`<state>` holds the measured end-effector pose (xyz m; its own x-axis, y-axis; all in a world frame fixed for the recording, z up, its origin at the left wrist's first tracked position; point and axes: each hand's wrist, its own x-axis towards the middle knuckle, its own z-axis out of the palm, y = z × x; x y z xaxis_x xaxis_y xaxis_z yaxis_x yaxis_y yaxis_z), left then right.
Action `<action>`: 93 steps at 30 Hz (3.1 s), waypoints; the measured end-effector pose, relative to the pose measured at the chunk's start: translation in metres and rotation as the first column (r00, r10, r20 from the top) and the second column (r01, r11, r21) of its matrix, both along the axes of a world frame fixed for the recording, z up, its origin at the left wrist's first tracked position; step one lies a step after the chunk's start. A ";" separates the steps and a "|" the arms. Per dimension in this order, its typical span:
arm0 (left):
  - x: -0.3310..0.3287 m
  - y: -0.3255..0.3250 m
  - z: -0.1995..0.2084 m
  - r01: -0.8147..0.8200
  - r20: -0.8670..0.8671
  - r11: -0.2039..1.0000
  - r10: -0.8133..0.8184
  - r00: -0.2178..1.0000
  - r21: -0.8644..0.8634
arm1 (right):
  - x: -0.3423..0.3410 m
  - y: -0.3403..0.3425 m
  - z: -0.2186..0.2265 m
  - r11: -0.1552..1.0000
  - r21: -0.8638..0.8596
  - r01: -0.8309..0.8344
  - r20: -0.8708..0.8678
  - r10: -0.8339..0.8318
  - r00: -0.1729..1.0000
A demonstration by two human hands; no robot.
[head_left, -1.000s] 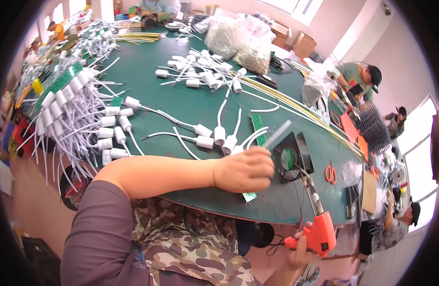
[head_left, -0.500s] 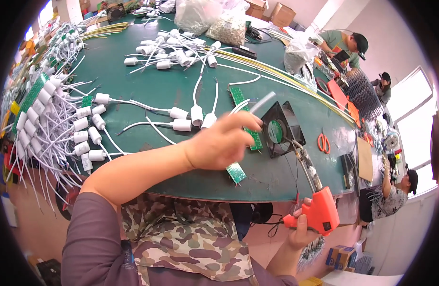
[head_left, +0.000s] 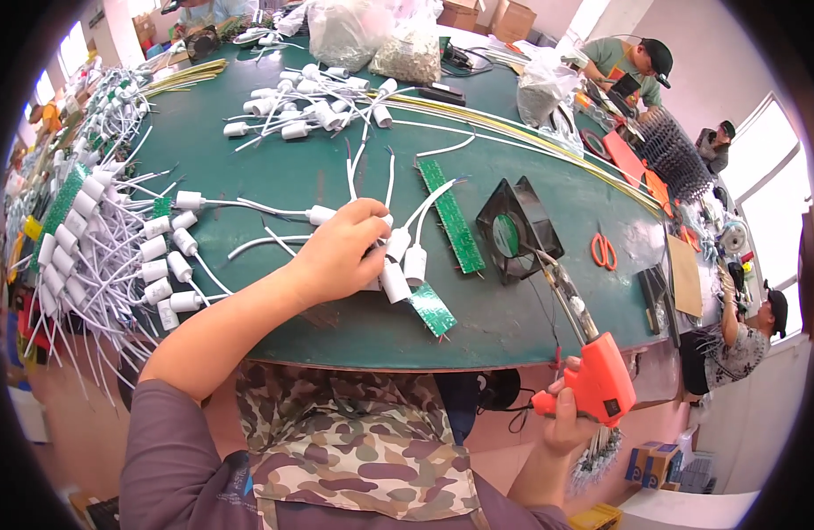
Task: The person solders light bulb components onto a circuit board strip using a soldering iron and solder wire, then trims excess wires with scissors.
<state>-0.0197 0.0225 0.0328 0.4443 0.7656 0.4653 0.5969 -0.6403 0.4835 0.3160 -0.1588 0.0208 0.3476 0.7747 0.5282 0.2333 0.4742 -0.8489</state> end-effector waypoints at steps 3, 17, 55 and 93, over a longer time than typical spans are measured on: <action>-0.008 0.001 0.000 -0.127 -0.064 0.946 0.152 0.986 0.298 | 0.002 -0.001 -0.004 0.999 -0.025 -0.020 -0.002 0.019 1.000; 0.017 -0.009 0.008 0.370 -0.491 0.929 -0.327 0.808 -0.009 | -0.010 0.011 0.007 0.997 0.041 -0.067 0.058 0.064 0.996; -0.157 0.103 0.034 -0.474 -0.673 0.856 0.229 0.704 -0.205 | -0.015 0.013 -0.011 0.989 0.061 -0.133 0.032 0.132 0.991; 0.017 -0.091 -0.016 -0.094 -0.027 0.964 0.104 0.994 0.251 | -0.031 -0.019 -0.017 0.880 -0.387 -0.277 -0.067 0.273 0.960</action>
